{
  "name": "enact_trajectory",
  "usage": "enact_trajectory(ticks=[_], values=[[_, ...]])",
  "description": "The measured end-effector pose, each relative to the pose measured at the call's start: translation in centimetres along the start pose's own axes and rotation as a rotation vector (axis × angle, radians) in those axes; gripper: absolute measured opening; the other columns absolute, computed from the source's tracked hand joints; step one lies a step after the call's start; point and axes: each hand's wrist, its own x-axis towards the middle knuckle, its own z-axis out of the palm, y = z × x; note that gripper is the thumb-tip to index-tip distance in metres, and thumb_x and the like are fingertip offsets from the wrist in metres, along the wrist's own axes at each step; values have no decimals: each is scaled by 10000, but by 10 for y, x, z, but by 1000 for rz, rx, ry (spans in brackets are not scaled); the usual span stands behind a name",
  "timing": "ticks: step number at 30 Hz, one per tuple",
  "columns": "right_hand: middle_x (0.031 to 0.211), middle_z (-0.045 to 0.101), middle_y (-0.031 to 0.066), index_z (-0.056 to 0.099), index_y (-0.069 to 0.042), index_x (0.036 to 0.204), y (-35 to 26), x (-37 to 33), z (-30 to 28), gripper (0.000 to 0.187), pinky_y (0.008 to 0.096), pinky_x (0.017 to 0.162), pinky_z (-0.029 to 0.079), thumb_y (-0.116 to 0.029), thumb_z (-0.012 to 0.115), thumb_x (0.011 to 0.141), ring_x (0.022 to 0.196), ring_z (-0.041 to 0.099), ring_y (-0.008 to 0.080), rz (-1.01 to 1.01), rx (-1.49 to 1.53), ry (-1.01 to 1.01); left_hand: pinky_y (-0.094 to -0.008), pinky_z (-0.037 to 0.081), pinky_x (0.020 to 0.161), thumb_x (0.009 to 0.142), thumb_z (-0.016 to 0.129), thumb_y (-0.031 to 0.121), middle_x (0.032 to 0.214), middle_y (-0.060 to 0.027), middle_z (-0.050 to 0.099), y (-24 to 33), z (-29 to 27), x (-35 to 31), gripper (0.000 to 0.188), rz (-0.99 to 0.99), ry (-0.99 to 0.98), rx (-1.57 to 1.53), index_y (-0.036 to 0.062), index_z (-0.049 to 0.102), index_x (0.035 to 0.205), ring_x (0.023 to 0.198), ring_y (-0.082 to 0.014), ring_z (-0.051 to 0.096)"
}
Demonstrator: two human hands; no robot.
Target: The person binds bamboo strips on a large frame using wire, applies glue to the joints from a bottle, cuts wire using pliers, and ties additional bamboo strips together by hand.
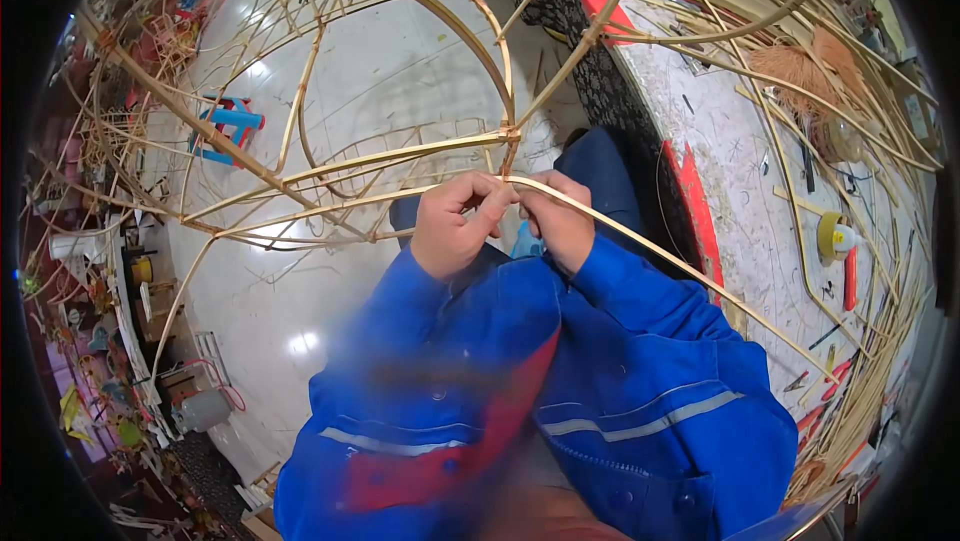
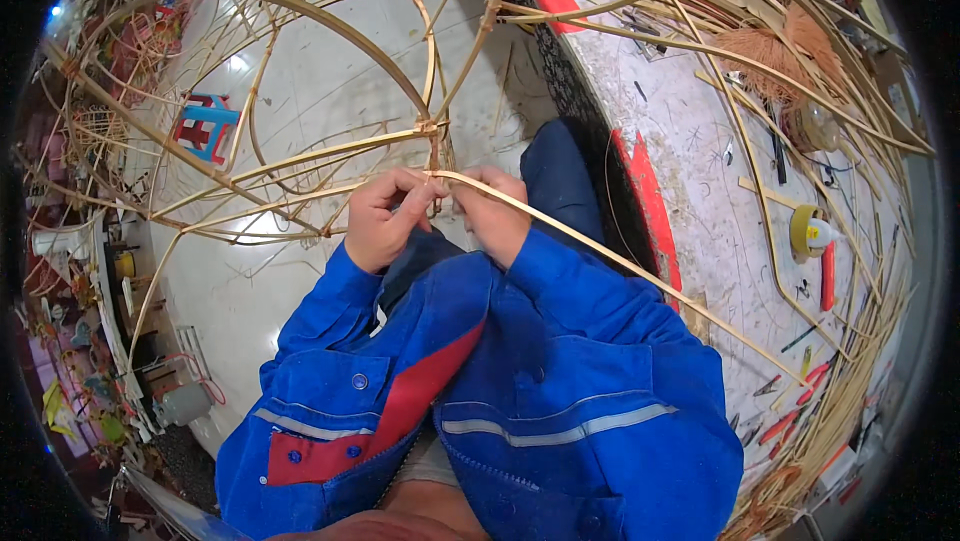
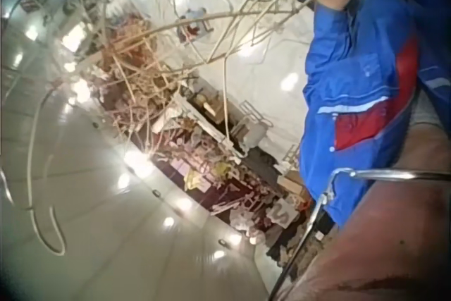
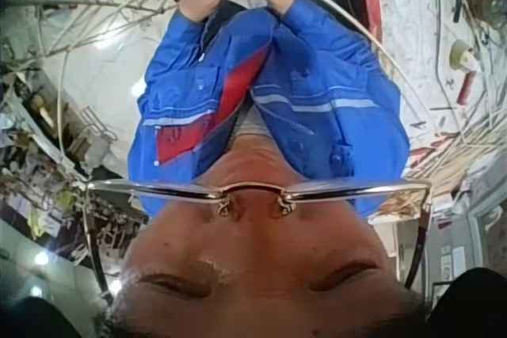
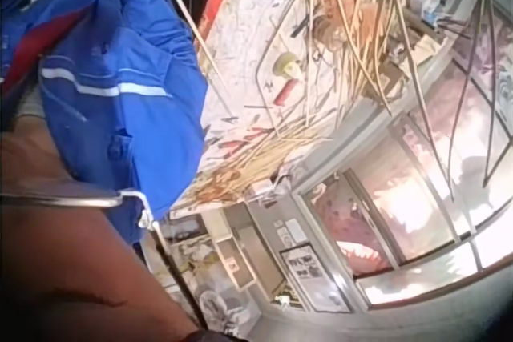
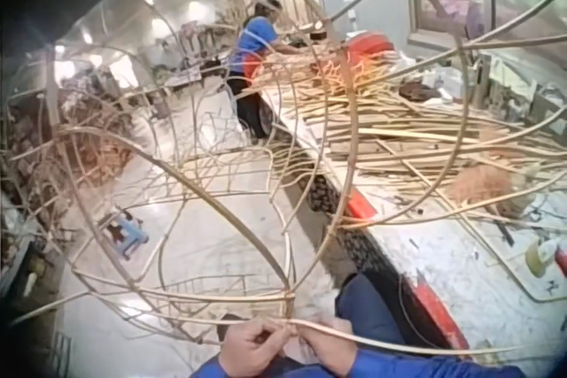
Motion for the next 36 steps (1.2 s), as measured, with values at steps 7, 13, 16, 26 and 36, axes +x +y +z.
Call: enact_trajectory(ticks=[7, 13, 16, 26, 36], values=[[689, 636, 2, 674, 13, 957, -12, 54, 5, 186, 218, 557, 433, -161, 676, 893, 619, 509, 26, -236, 26, 176, -303, 518, 814, 970, 559, 90, 988, -134, 669, -5, 19, -8, 145, 135, 244, -52, -44, 616, 962, 874, -173, 645], [629, 565, -48, 693, 13, 941, -14, 73, 21, 129, 204, 491, 362, -105, 659, 902, 566, 451, 9, -460, -128, 69, -316, 476, 905, 967, 563, 90, 1068, -134, 668, -11, 32, -24, 148, 84, 367, -139, -33, 633, 1010, 990, -172, 619], [686, 611, -18, 699, 8, 934, -29, 70, 17, 129, 204, 542, 410, -110, 670, 889, 616, 496, 21, -353, -165, -4, -319, 456, 926, 963, 577, 108, 1074, -137, 666, -14, 28, -29, 146, 10, 397, -272, -23, 634, 990, 1003, -175, 616], [605, 599, 7, 646, -3, 841, -5, 54, -6, 187, 252, 479, 395, -182, 699, 839, 529, 514, 68, -383, -361, 158, -293, 467, 923, 965, 590, 135, 1106, -119, 678, -3, 23, -32, 174, -136, 255, -231, -17, 651, 1024, 1030, -153, 609], [553, 458, -24, 628, 23, 937, -4, -24, -18, 150, 203, 397, 298, -124, 633, 905, 422, 388, 52, 332, 392, -113, -279, 469, 888, 968, 597, 192, 1054, -92, 692, 6, 7, -30, 228, -260, 46, 135, -17, 656, 1041, 968, -129, 605]])
